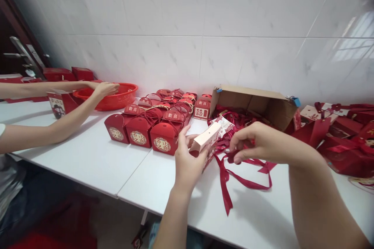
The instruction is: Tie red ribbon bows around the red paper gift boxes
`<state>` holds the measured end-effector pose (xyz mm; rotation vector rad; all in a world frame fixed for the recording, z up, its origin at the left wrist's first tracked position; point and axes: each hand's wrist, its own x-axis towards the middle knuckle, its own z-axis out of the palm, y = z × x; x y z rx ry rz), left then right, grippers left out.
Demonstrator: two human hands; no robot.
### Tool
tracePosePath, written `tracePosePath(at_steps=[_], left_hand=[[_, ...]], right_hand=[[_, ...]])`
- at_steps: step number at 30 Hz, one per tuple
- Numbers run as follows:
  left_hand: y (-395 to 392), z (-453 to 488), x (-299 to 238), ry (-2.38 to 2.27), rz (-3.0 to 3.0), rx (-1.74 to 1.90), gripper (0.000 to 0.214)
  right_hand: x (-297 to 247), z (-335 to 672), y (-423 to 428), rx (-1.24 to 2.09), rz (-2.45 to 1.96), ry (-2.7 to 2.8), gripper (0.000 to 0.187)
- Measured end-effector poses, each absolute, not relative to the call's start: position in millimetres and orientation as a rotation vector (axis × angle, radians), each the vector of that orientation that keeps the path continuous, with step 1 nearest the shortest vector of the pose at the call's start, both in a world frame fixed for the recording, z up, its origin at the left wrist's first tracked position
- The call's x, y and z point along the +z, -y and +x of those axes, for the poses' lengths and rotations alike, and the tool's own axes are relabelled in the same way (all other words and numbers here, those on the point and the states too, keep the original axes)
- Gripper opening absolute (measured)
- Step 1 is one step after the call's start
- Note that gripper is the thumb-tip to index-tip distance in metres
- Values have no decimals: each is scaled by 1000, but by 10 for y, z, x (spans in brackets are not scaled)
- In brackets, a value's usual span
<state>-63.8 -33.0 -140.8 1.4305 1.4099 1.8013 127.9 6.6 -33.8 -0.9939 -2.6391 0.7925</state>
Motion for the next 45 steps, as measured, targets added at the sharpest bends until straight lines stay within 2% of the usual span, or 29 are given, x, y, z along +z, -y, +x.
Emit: tracePosePath(at_steps=[3, 8, 13, 15, 19, 35, 38, 41, 45], left_hand=[[306, -573, -1440, -1321, 1350, 1893, 66], [331, -591, -1420, -1310, 1411, 1943, 63], [331, -654, -1398, -1449, 1510, 1756, 14], [330, -677, -1392, -1468, 1522, 1742, 8], [333, -672, -1384, -1407, 1489, 1832, 7], [329, -653, -1403, -1286, 1416, 1709, 10], [342, -662, -1412, -1261, 1443, 1712, 7], [360, -673, -1422, -1218, 1477, 1686, 6], [369, -662, -1446, -1166, 1478, 1633, 12]], right_hand=[[-380, 1198, -130, 885, -941, 2683, 13], [-405, 1164, -143, 766, -802, 2664, 17], [-458, 1109, -165, 529, -599, 2583, 11], [-495, 1073, -187, 440, -581, 2562, 8], [-565, 1010, -226, 374, -641, 2556, 5], [-779, 855, -379, -70, -647, 2466, 10], [-781, 832, -389, -7, -663, 2457, 4], [-787, 807, -393, 145, -705, 2420, 20], [-780, 812, -381, 501, -712, 2328, 33]])
